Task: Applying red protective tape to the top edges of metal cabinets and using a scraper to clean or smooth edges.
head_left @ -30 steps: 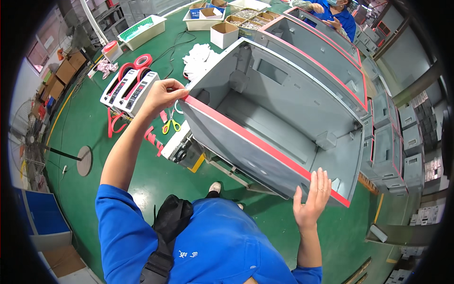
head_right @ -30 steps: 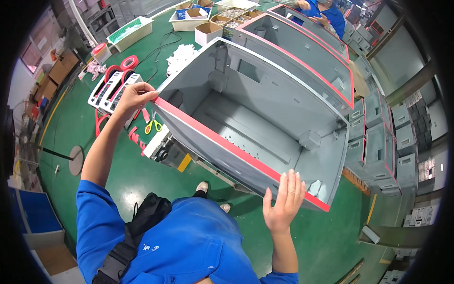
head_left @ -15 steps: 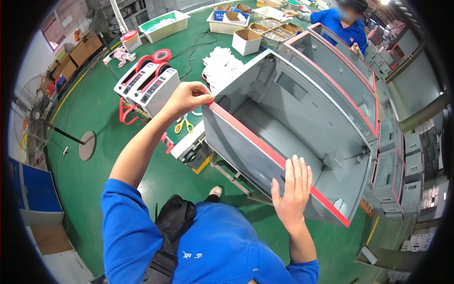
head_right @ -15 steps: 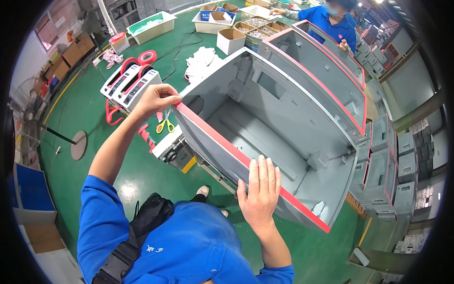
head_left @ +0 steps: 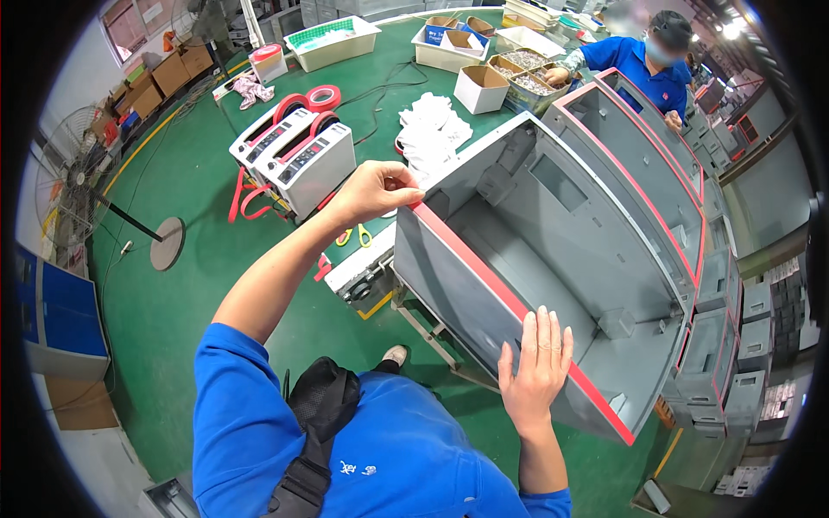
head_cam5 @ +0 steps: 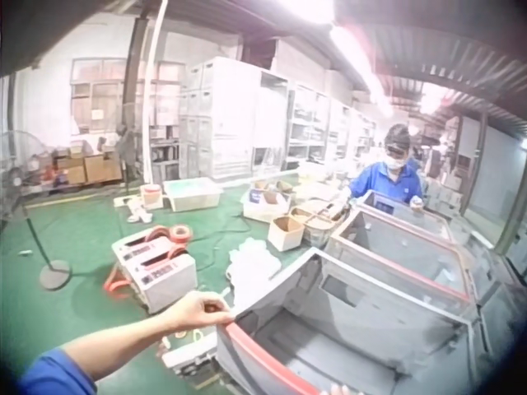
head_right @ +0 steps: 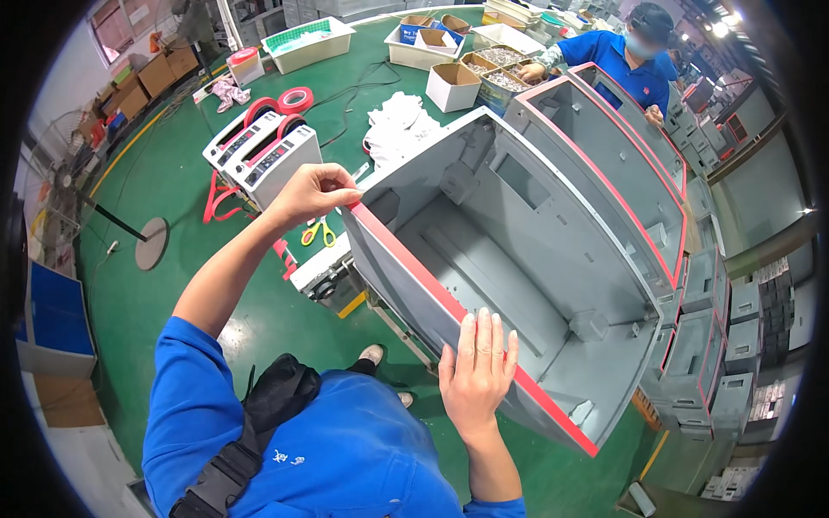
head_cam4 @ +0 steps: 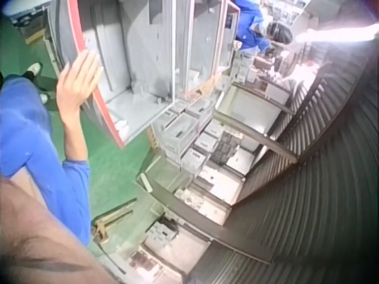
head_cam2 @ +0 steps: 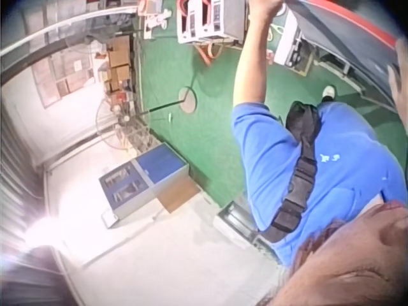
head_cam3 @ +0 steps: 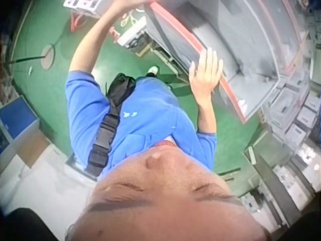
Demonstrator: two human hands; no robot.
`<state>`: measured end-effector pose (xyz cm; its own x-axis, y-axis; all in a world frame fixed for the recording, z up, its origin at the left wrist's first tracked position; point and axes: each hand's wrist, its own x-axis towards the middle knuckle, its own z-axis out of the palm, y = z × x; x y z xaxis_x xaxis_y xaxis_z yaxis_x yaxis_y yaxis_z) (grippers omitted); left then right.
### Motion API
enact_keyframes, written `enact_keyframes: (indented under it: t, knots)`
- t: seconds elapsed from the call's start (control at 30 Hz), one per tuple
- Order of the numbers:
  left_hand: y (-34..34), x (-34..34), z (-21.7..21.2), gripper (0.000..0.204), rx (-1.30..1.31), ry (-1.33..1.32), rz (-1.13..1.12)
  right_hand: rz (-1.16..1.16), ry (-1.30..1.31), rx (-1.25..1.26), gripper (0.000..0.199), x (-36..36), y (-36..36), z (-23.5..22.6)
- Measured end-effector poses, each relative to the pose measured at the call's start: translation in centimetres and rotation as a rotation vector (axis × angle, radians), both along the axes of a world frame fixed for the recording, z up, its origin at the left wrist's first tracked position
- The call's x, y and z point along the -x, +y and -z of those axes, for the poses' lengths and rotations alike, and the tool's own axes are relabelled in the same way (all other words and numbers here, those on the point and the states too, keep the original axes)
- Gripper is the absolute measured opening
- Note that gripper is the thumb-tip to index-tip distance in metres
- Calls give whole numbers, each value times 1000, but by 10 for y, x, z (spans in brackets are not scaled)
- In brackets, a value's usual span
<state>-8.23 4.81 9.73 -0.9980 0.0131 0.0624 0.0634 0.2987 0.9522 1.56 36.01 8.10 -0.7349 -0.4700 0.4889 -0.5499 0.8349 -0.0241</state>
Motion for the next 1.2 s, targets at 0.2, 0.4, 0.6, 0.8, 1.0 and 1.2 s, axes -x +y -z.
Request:
enact_keyframes:
  t: [0.2, 0.4, 0.6, 0.8, 1.0, 1.2]
  knots:
    - [-2, 1, 4, 13, -18, 15, 15, 4, 13, -15, 45, 1, -1, 1]
    - [-2, 1, 3, 12, 50, 35, 21, 6, 24, -20, 45, 1, 0, 3]
    - [1, 1, 4, 10, 61, 78, 24, 5, 27, -17, 45, 1, 2, 3]
    - [0, -1, 7, 10, 138, 118, 2, 0, 36, -5, 44, 1, 1, 3]
    - [5, -4, 5, 21, 379, 211, -111, 19, 48, -1, 44, 0, -2, 5]
    - [-32, 6, 54, 28, 100, 220, -227, 73, 52, -10, 46, -1, -13, 5]
